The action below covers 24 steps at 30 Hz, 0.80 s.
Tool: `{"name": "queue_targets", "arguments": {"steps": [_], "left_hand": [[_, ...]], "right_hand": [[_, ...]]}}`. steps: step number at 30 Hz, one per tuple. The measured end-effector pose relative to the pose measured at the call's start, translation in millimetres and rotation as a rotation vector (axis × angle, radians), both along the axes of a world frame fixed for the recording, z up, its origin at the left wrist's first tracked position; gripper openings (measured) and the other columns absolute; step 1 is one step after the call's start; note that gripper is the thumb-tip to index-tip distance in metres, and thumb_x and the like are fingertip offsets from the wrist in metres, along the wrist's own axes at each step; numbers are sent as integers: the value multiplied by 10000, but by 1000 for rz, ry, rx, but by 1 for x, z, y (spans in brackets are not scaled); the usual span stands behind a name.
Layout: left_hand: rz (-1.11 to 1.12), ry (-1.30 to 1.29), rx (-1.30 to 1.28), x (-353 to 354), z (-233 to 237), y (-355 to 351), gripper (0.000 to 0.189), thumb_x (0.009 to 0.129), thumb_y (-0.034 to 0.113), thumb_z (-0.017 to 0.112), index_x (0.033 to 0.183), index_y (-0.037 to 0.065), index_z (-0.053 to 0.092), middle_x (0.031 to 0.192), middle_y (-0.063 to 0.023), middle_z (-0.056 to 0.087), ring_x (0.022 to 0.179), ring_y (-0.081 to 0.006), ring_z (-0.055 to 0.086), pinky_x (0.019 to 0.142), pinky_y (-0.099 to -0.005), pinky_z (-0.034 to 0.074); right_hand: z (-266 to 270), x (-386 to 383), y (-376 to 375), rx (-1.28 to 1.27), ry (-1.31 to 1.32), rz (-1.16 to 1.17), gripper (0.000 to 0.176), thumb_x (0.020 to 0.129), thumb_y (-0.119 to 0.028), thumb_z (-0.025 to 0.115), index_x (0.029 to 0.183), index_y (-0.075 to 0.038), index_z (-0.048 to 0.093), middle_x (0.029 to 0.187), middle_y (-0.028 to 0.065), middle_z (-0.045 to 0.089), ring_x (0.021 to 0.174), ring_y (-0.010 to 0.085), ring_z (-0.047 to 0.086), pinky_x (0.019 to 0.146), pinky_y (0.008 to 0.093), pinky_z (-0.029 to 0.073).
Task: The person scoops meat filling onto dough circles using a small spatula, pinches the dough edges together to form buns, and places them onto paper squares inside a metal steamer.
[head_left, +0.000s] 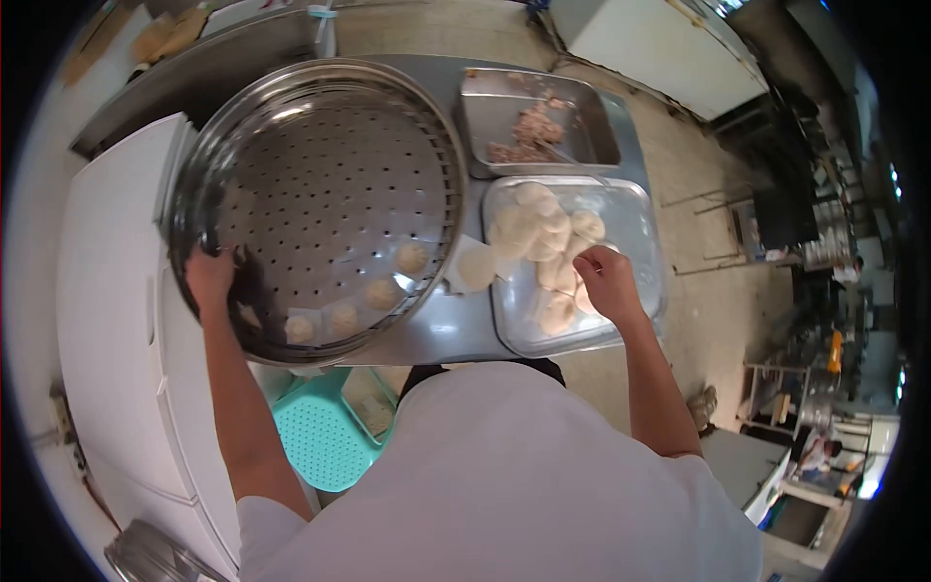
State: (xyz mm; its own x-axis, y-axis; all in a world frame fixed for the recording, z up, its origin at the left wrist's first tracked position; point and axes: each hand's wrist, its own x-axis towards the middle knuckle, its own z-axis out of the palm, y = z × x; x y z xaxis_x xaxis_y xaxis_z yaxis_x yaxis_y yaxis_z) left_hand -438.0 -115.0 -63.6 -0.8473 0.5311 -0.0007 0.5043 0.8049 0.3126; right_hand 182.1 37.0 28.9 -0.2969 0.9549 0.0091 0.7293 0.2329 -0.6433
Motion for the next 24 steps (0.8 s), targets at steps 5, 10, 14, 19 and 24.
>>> {"name": "queue_targets", "arguments": {"steps": [5,10,14,19,24], "left_hand": [[-5,-50,599,103,76,11,466,950,340,734,1288,27,663,1188,-154,701,1056,-230,686,926,-345,533],[-496,-694,825,291,101,16,204,977,9,646,1172,42,697,1109,-39,704,1045,-128,646,943,-276,506],[-743,-1160,483,429,86,30,230,960,13,627,1178,4,700,1022,-35,708,931,-127,649,860,-283,528],[-781,-1157,146,506,62,54,324,956,119,694,1250,-15,674,1123,-125,733,987,-191,687,870,-332,558],[-843,-761,206,540,42,53,354,916,102,715,1251,-4,673,1239,-195,694,1025,-305,691,894,-358,565]], "right_hand": [[-36,40,-17,-163,-76,8,149,872,-108,724,947,20,735,886,183,735,837,306,721,744,396,568],[-64,46,-37,-73,-173,200,329,847,-75,737,1167,-20,685,1148,159,659,1036,324,669,876,402,559],[-69,52,-30,-29,-161,332,381,834,-82,741,1206,-45,668,1179,141,631,1086,350,646,898,434,553],[-61,96,2,16,-17,244,345,821,-79,750,1155,-46,673,1146,151,634,1069,351,635,882,439,551],[-63,147,44,175,88,198,330,818,-79,747,1139,-40,677,1153,179,634,1060,383,628,883,454,545]]}}
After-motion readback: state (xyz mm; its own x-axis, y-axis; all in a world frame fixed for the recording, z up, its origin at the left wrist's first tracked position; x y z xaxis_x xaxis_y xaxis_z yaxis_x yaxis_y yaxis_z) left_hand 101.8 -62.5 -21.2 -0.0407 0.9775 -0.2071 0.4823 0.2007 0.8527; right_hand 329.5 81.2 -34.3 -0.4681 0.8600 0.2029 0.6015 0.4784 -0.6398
